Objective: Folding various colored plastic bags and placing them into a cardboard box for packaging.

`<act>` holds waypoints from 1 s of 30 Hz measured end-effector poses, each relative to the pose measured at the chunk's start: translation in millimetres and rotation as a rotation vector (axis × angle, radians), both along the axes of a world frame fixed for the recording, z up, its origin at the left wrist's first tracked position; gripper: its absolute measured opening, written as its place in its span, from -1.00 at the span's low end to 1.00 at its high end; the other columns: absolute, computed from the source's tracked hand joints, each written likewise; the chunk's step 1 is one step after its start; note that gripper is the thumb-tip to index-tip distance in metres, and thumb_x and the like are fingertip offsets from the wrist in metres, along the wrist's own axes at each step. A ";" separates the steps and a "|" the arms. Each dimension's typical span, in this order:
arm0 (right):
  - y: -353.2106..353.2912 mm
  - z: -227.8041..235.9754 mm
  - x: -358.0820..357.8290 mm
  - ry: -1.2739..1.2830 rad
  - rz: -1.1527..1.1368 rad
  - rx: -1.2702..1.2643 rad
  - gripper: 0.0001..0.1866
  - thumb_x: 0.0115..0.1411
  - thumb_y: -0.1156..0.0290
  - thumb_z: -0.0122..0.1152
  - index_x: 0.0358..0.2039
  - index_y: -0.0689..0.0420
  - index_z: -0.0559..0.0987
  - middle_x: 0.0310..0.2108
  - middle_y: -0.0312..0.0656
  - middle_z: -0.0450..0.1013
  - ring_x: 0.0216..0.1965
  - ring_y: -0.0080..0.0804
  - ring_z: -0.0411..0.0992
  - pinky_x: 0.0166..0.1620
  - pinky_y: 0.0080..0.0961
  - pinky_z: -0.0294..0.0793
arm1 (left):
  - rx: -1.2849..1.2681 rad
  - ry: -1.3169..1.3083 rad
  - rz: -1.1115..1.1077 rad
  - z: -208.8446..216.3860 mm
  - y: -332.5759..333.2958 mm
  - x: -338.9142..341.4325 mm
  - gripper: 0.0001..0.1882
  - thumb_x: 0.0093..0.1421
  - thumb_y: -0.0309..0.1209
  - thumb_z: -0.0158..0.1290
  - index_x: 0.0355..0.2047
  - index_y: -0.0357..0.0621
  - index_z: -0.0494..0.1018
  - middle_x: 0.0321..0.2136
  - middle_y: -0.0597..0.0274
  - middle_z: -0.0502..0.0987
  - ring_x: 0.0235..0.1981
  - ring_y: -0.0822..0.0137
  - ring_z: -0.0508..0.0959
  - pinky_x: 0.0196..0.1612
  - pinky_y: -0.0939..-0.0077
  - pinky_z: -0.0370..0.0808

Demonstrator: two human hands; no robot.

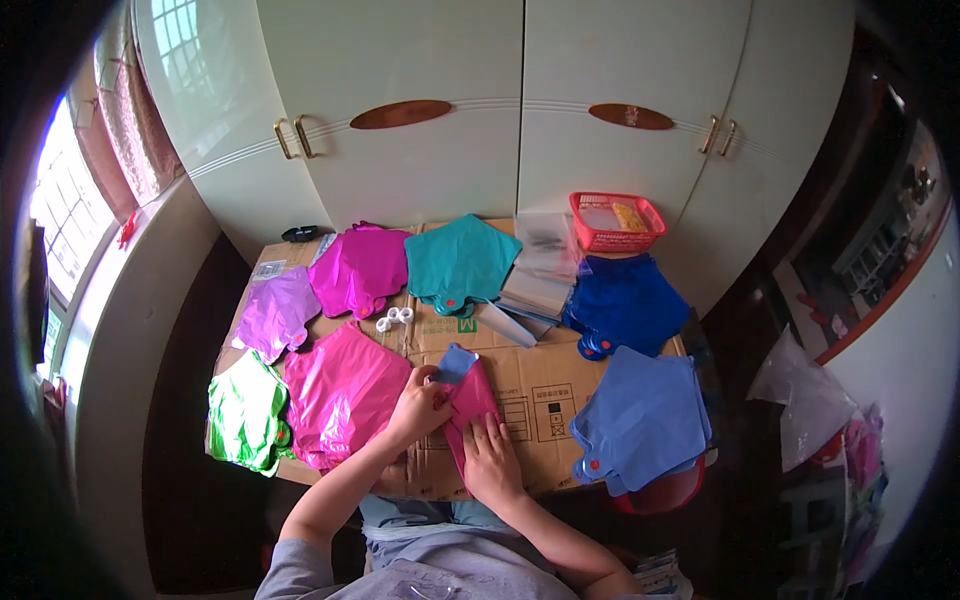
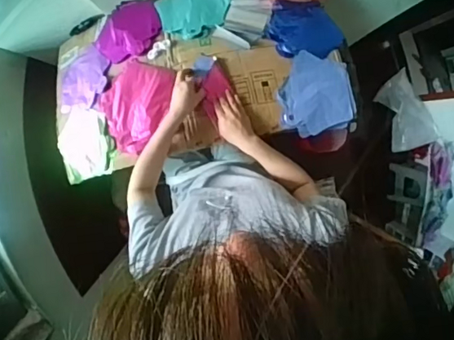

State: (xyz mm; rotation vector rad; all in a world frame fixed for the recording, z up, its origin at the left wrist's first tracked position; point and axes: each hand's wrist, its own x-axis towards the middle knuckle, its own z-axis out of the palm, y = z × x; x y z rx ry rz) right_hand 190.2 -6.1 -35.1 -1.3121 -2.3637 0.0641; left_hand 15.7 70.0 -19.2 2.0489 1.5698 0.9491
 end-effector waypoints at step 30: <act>2.5 -7.9 -0.1 0.058 0.027 0.021 -0.55 0.09 0.35 0.05 -0.03 0.35 0.43 -0.03 0.20 0.34 0.11 0.13 0.25 0.23 -0.03 0.13 | 0.209 0.470 -0.457 -20.9 8.6 35.7 -0.65 0.07 -0.36 -0.02 -0.22 -0.39 0.50 -0.06 0.01 0.48 0.04 0.12 0.40 0.13 0.41 0.32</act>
